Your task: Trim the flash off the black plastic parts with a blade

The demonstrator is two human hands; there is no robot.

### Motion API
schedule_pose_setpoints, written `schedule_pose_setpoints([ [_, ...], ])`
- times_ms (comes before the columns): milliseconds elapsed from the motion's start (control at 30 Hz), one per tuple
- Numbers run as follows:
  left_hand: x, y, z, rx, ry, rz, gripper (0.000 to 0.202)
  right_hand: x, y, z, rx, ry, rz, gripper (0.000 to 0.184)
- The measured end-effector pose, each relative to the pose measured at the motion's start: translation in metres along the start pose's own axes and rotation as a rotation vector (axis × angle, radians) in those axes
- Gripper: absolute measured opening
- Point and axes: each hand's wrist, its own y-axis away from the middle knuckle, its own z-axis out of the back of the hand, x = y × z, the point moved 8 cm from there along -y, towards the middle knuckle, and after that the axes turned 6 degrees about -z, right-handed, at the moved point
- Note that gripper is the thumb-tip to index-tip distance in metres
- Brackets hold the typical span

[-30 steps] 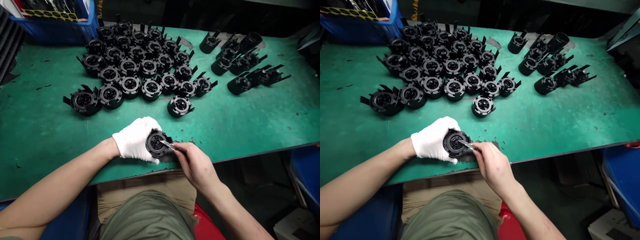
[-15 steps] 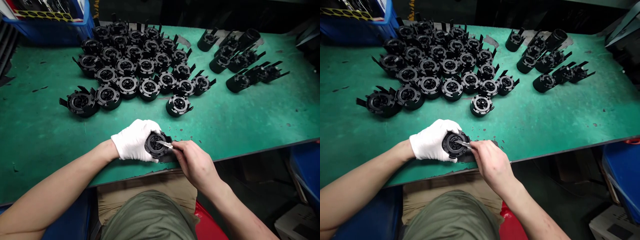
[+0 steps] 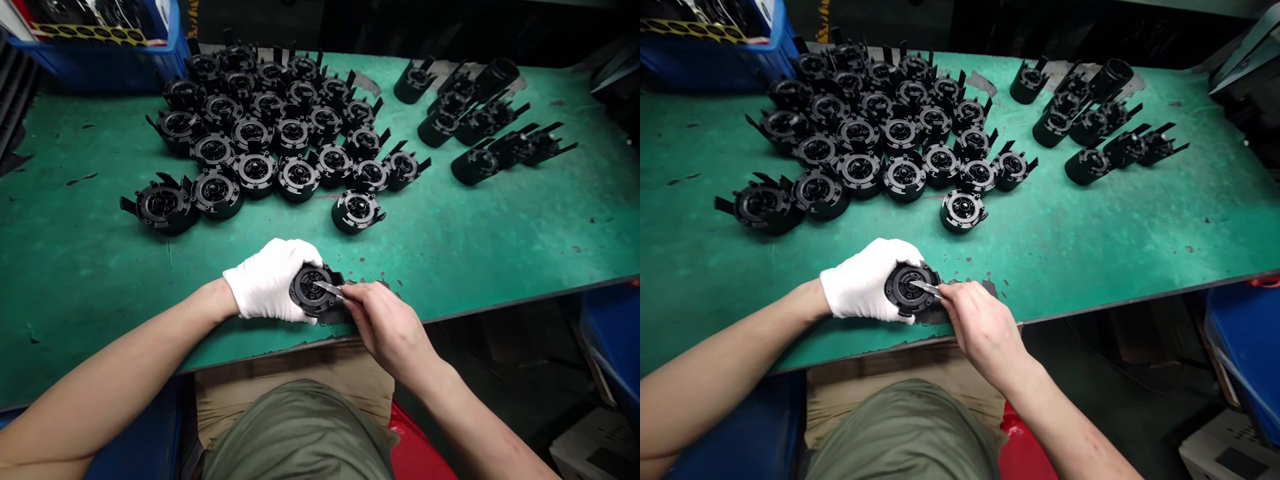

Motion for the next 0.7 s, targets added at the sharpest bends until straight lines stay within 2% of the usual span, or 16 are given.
schedule_pose_setpoints([
  [267, -0.015, -0.011, 0.002, 0.127, -0.098, -0.018, 0.053, -0.010, 0.004, -0.005, 0.041, -0.092, -0.009, 0.030],
  [700, -0.015, -0.011, 0.002, 0.127, -0.101, -0.027, 0.052, -0.013, 0.003, -0.003, -0.022, -0.148, -0.045, 0.028],
])
